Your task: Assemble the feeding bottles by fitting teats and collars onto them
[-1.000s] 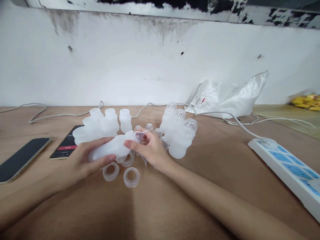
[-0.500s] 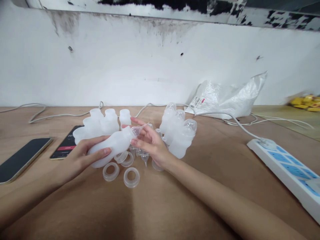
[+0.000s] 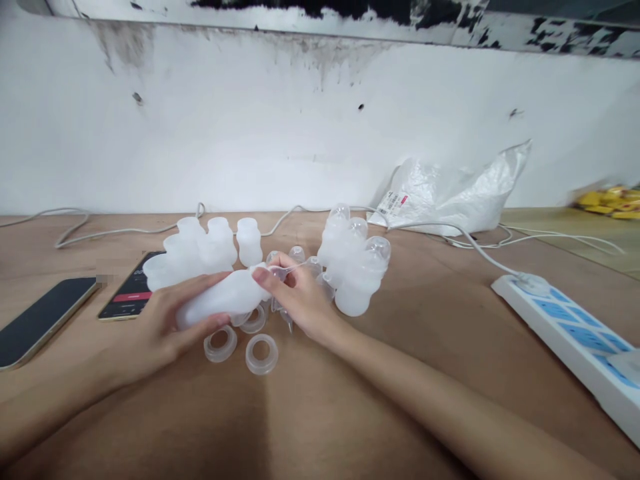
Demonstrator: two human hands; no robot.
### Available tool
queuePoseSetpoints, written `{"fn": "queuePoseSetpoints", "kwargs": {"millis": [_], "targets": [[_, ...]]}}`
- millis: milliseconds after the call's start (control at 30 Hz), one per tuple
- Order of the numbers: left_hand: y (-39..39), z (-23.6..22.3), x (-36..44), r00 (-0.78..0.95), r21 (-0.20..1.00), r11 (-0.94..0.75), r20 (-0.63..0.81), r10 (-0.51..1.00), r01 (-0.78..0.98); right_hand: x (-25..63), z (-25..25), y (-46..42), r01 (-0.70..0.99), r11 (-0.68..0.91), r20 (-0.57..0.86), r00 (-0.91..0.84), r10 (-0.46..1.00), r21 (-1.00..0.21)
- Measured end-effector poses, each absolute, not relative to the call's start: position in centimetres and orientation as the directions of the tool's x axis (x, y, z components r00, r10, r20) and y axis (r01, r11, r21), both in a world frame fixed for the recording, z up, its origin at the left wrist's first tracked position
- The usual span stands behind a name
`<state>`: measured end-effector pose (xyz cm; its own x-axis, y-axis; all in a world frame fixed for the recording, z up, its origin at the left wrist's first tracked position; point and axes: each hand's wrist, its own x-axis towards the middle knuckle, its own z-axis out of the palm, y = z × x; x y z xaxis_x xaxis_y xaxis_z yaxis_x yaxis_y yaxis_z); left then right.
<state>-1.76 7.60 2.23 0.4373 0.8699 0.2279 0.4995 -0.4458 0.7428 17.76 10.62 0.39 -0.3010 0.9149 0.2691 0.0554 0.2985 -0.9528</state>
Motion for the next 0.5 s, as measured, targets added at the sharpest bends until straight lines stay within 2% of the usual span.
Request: {"fn": "queuePoseSetpoints", "kwargs": {"millis": [100,167,267,400,500], "targets": [[8.0,2.9,-1.9,0.493,0.946,-0.141,-0.022,0.870,0.291,18.4,0.5,10.8,0.017,0.449,0.402,-0.413,0.817,-0.894],[8.4,3.1,-2.0,0.531,0.985,0.034,-0.119,0.839,0.167,18.7,0.5,10.8,0.004,0.499,0.435,-0.482,0.760,-0.867],[8.8,2.8,-2.3,0.555,0.982,0.165,-0.189,0.810,0.094,19.0,0.4,10.8,-0.011,0.454,0.391,-0.528,0.754,-0.891],[8.8,2.8,-2.2,0.579,0.977,0.163,-0.214,0.786,0.140,19.0,0.3,10.9,0.006,0.434,0.377,-0.484,0.790,-0.901],[8.3,3.1,-2.0,0.542,0.968,-0.010,-0.131,0.830,0.249,18.9,0.4,10.9,0.042,0.435,0.370,-0.458,0.808,-0.899]]}}
